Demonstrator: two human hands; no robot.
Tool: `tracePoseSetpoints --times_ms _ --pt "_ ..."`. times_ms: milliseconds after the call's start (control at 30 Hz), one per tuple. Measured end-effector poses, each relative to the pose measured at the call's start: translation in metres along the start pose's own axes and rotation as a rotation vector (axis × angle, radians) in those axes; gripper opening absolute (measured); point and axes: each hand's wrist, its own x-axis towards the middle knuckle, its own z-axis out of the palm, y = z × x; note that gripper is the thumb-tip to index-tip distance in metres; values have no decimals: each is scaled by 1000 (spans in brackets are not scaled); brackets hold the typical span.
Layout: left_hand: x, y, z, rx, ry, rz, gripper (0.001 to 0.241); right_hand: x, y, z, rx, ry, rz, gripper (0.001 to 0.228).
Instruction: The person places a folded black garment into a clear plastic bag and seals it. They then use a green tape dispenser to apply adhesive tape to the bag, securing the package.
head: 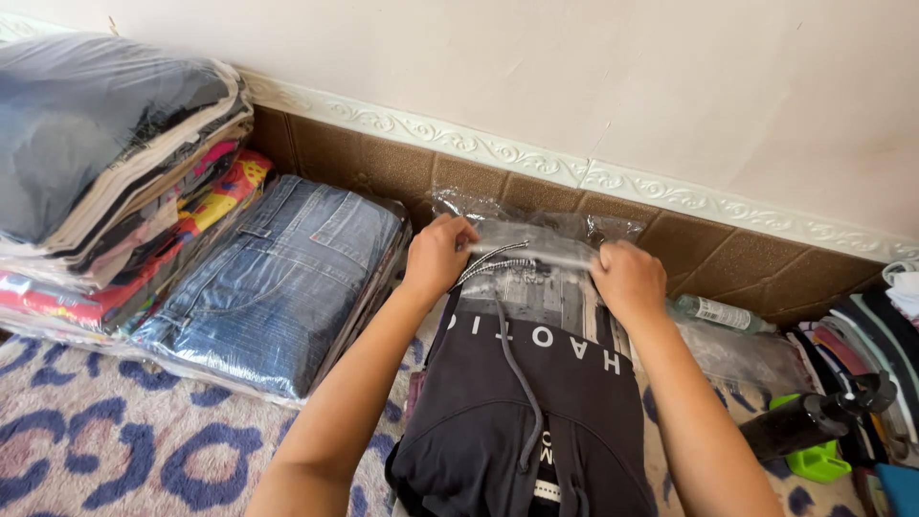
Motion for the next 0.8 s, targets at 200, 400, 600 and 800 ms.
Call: tracePoseSetpoints --times_ms 200,400,600,800 --pt "-61 9 -14 -39 92 178 27 -86 13 -18 -100 301 -122 36" --pt "-89 16 -22 -62 155 111 24 -104 -6 -26 -75 171 107 28" --pt "-103 -8 -9 -308 47 -57 29 -137 6 6 -243 449 103 17" --pt "-116 -87 42 -127 -216 -175 37 -125 64 85 -783 576 118 9"
